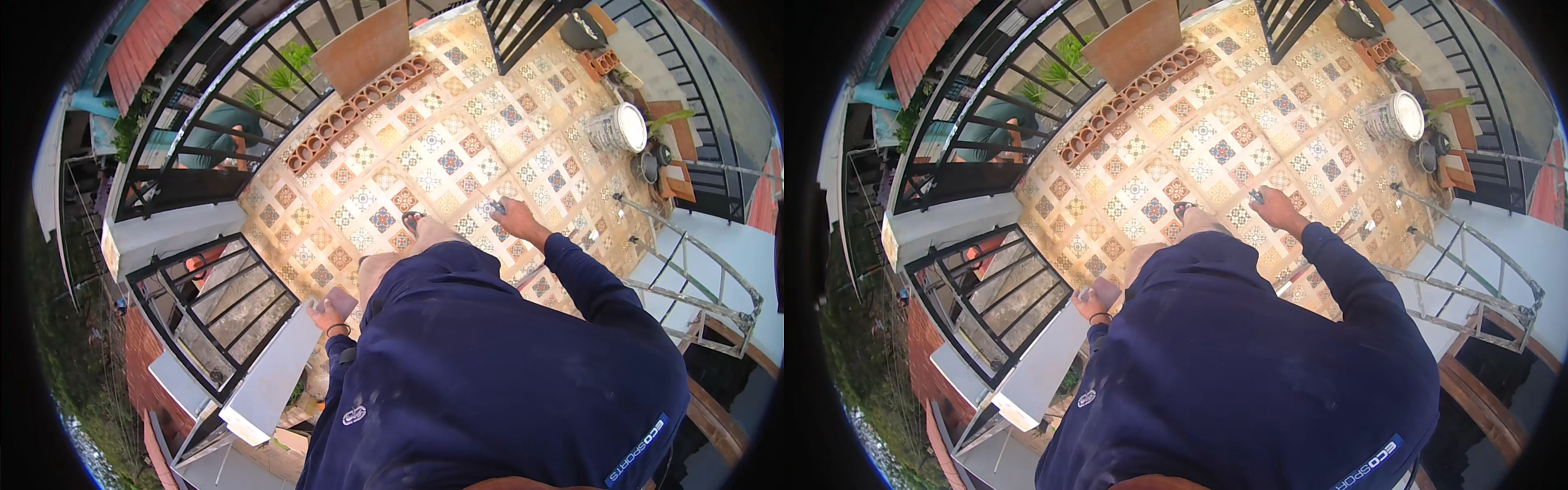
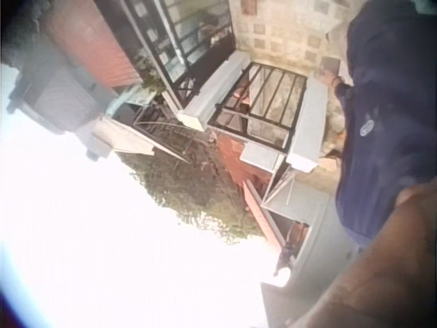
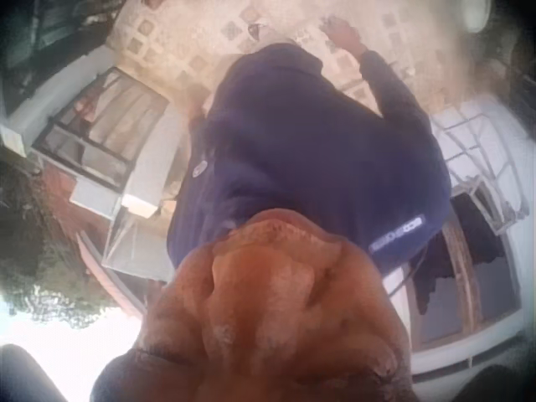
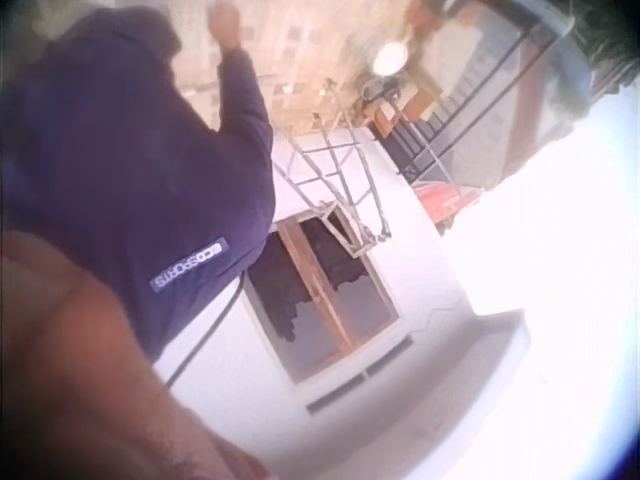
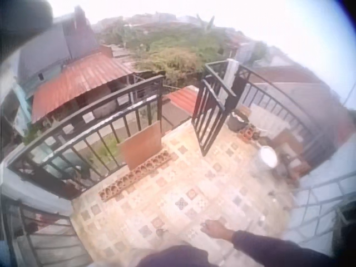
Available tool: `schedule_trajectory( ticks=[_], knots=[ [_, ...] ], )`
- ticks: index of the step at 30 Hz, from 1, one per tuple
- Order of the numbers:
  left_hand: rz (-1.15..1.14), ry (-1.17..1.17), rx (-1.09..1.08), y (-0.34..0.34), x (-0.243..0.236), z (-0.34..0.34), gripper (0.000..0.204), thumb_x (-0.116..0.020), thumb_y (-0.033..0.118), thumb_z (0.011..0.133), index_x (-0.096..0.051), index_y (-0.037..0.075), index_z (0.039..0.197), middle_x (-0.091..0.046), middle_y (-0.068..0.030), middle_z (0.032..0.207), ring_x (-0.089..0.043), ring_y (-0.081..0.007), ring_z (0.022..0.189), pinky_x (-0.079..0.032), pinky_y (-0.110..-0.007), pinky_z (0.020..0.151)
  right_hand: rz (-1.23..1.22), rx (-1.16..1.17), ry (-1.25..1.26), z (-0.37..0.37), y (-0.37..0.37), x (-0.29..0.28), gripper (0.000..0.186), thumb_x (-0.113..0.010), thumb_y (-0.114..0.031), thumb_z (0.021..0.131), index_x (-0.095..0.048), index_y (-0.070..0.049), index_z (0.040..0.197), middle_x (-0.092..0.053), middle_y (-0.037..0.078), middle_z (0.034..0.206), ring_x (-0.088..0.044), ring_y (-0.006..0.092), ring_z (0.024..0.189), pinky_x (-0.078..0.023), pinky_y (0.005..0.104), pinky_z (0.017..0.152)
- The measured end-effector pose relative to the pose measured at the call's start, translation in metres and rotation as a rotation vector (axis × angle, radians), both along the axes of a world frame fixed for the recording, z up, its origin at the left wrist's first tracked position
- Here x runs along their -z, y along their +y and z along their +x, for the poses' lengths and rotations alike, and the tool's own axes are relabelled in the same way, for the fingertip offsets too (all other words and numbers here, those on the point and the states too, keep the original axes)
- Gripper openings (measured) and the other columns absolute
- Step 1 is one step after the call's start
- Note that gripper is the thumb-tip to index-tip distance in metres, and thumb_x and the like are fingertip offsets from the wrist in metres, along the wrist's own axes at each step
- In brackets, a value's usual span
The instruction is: The person smooths a freshly plastered concrete surface using a trowel and a sanding block. They repeatedly rub the surface to even out the texture, occasionally switching between tools and adjusting their grip.
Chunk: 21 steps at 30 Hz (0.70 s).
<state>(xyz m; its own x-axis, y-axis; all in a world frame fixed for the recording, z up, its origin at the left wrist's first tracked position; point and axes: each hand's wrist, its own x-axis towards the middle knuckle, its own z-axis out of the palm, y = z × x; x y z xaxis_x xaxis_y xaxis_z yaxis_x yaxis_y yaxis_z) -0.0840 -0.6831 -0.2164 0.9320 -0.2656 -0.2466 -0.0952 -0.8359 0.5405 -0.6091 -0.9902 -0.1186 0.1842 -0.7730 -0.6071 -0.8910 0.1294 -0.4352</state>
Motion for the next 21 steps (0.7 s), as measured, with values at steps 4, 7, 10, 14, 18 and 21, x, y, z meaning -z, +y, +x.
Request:
schedule_trajectory(
  ticks=[4,7,10,14,18,21],
  knots=[
    [-0.195,-0.05,0.24,-0.084,-0.008,0.013,0.053,-0.08,0.001,0.093,-0.062,0.005,0.143,-0.068,-0.02,0.138,-0.069,-0.0345,0.119,-0.053,-0.046,0.107,-0.037,0.547,-0.114,-0.04,0.077,0.019,0.03,-0.078,-0.022,0.095,-0.066,0.004,0.103,-0.07,0.019,0.084,-0.07,0.031,0.07,-0.054,0.0455,0.065],
    [-0.391,0.14,0.315,-0.138,0.001,0.018,0.044,-0.079,0.003,0.096,-0.065,0.003,0.137,-0.071,-0.019,0.129,-0.07,-0.031,0.112,-0.056,-0.044,0.1,0.273,1.195,-0.334,-0.04,0.146,0.034,0.021,-0.079,-0.01,0.093,-0.063,0.001,0.101,-0.062,0.006,0.076,-0.057,0.0138,0.055,-0.043,0.0355,0.047],
    [-0.293,0.323,0.433,-0.192,0.024,0.017,0.026,-0.078,0.01,0.1,-0.072,-0.001,0.122,-0.075,-0.0118,0.105,-0.07,-0.0231,0.094,-0.057,-0.037,0.086,0.212,1.106,-0.253,-0.026,0.209,0.042,0.022,-0.08,-0.014,0.093,-0.063,0.0,0.092,-0.063,0.007,0.074,-0.06,0.0198,0.057,-0.044,0.0383,0.048],
    [-0.279,0.534,0.57,-0.26,0.052,-0.008,0.027,-0.075,0.023,0.105,-0.077,-0.004,0.109,-0.073,-0.0059,0.091,-0.064,-0.0163,0.081,-0.053,-0.033,0.078,-0.131,0.9,0.071,-0.007,0.266,0.047,0.022,-0.081,-0.015,0.091,-0.066,0.0,0.083,-0.065,0.007,0.075,-0.065,0.0233,0.065,-0.051,0.0431,0.062],
    [-0.287,0.705,0.698,-0.32,0.049,-0.059,0.029,-0.074,0.026,0.105,-0.077,-0.002,0.104,-0.069,-0.0023,0.086,-0.061,-0.0137,0.079,-0.05,-0.033,0.075,-0.08,1.204,-0.14,0.004,0.29,0.033,0.017,-0.079,-0.012,0.091,-0.068,-0.001,0.086,-0.065,0.005,0.074,-0.065,0.0189,0.067,-0.052,0.0412,0.065],
    [-0.284,1.013,0.633,-0.351,0.032,-0.111,0.025,-0.074,0.025,0.105,-0.077,0.001,0.101,-0.067,-0.0014,0.084,-0.061,-0.0131,0.079,-0.05,-0.033,0.074,-0.1,1.441,-0.271,0.008,0.287,0.014,0.015,-0.078,-0.011,0.093,-0.067,-0.002,0.088,-0.063,0.004,0.072,-0.062,0.0153,0.06,-0.048,0.0353,0.056]
  ],
)
